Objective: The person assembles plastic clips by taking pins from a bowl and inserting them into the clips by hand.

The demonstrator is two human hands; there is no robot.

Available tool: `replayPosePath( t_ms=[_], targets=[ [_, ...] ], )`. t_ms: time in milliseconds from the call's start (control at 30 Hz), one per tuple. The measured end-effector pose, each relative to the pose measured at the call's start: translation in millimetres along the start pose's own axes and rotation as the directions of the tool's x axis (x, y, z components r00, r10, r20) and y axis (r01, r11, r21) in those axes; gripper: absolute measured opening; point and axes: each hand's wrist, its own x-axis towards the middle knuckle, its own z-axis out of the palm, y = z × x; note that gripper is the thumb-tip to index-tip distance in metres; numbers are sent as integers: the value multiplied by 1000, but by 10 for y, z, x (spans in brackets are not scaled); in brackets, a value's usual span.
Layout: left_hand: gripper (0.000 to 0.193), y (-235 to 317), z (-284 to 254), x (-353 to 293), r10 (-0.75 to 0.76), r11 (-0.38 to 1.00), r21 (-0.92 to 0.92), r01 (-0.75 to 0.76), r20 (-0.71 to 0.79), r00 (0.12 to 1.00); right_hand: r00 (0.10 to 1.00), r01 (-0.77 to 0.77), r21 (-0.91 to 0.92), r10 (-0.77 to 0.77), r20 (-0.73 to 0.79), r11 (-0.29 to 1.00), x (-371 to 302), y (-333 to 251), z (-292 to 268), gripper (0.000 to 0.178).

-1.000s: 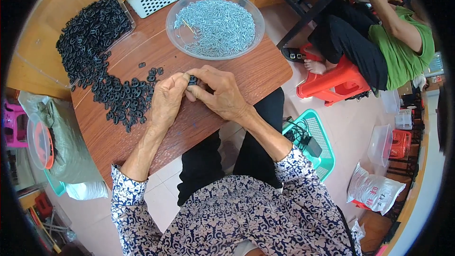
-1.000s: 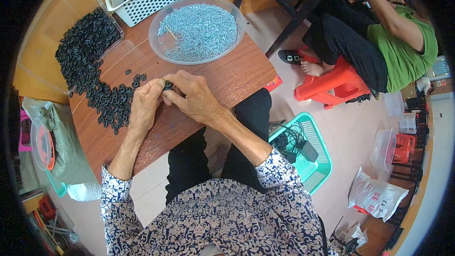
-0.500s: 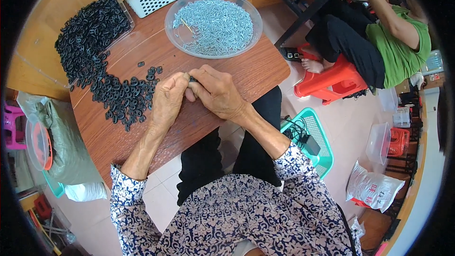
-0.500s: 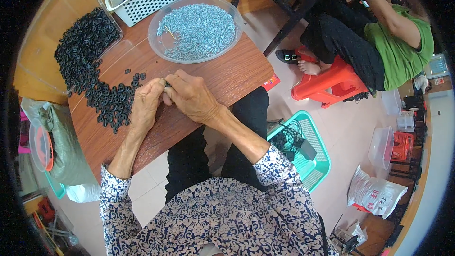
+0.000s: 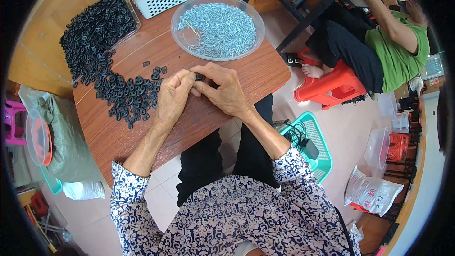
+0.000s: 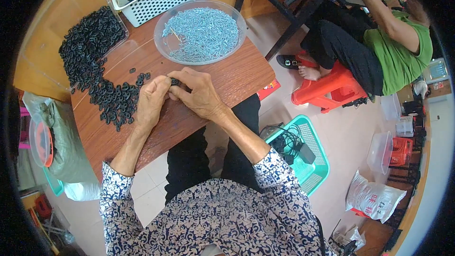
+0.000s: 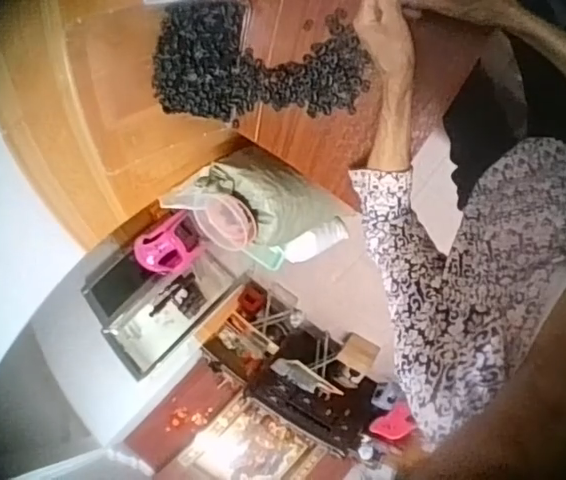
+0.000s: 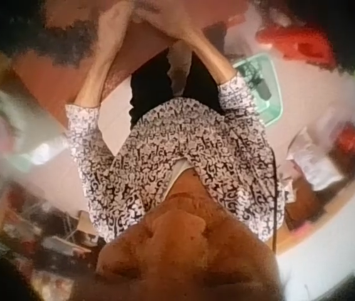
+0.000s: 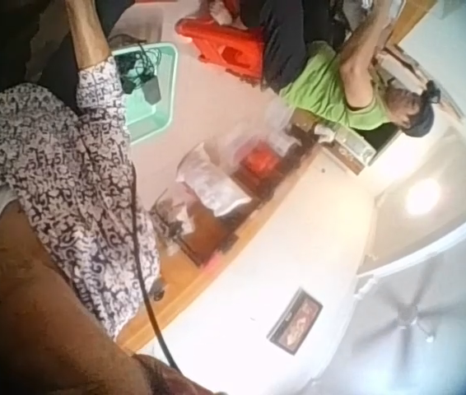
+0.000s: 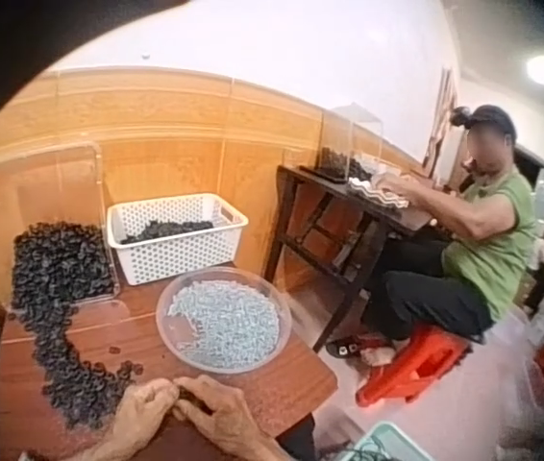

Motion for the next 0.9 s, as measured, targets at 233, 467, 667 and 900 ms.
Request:
replayPosePath(
  t_ms=[233,467,667,900],
  targets=[
    [31,-83,-26,42,28,999,38,-26,-38,999,991,-135,226,128,43,965,13,-4,-33,24],
    [40,-57,-25,54,15,998,-67,-16,-12,1000,957,-290,400,270,107,869,12,8,-63,19],
    [38,114,-4,50,-58,997,54,57,11,998,959,-284,422,258,119,861,4,14,-96,20],
    [34,23,-67,47,-34,999,-31,34,27,999,981,-192,319,172,91,928,19,-74,-77,20]
  ],
)
